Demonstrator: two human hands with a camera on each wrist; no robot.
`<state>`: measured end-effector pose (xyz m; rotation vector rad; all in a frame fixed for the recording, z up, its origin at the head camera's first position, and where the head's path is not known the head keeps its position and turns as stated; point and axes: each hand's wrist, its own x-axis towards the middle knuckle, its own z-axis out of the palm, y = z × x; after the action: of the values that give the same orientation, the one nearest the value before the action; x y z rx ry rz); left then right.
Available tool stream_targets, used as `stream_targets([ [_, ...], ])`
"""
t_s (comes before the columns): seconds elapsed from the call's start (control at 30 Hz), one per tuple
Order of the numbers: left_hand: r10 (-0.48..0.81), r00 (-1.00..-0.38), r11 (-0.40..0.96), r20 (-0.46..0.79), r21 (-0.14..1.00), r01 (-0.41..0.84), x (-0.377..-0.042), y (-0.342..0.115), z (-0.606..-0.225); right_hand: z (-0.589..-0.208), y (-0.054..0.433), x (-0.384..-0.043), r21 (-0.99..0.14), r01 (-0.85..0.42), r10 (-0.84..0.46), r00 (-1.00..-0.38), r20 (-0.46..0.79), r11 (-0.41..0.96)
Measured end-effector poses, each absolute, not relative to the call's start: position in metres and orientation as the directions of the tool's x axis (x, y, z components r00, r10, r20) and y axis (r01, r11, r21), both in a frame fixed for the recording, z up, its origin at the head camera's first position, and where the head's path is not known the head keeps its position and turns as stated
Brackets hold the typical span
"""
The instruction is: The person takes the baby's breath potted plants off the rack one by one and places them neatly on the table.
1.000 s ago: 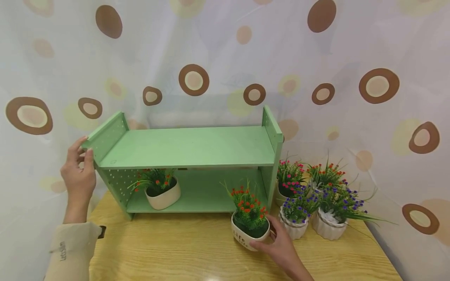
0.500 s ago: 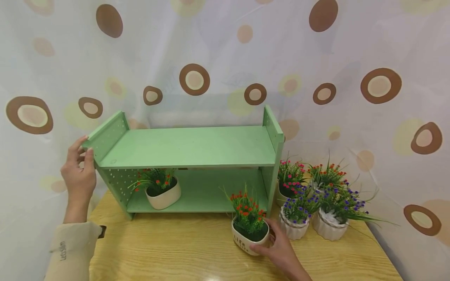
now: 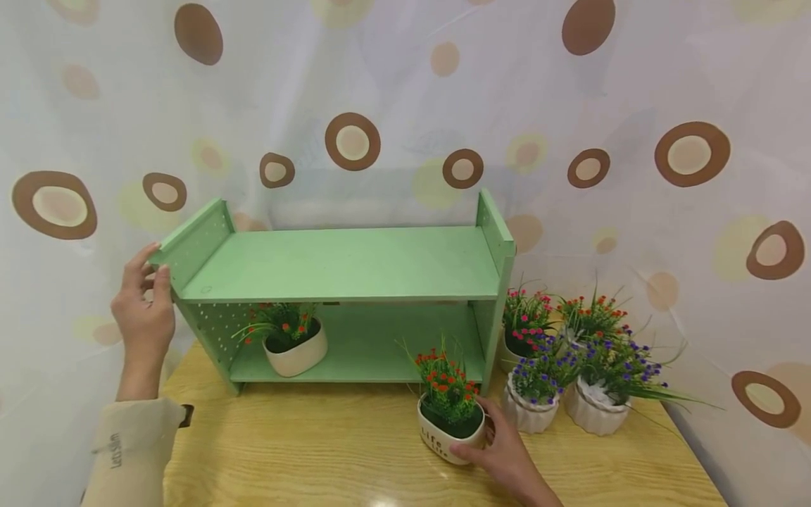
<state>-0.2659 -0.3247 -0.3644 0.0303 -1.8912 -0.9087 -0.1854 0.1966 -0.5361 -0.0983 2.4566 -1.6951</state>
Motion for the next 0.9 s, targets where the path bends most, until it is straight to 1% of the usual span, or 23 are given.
stream_targets([
  [0.1,-0.39,-0.503,0.72,0.772,0.595,0.356,-0.266,-0.325,-0.3633,-0.5357,0.1953,-0.1851,-0.932,0.021,-0.139,-0.987,-0.076,0.362],
  [0.37,-0.394,-0.51,0.716,0.765,0.603,0.352,-0.2651,-0.3247,-0.3635,-0.5388,0.1944,-0.1872,-0.949,-0.004,-0.168,-0.984,-0.051,0.315],
  [0.9,-0.394,-0.509,0.712,0.765,0.604,0.357,-0.2655,-0.3247,-0.3651,-0.5391,0.1965,-0.1885,-0.953,0.0,-0.195,-0.979,-0.062,0.303],
])
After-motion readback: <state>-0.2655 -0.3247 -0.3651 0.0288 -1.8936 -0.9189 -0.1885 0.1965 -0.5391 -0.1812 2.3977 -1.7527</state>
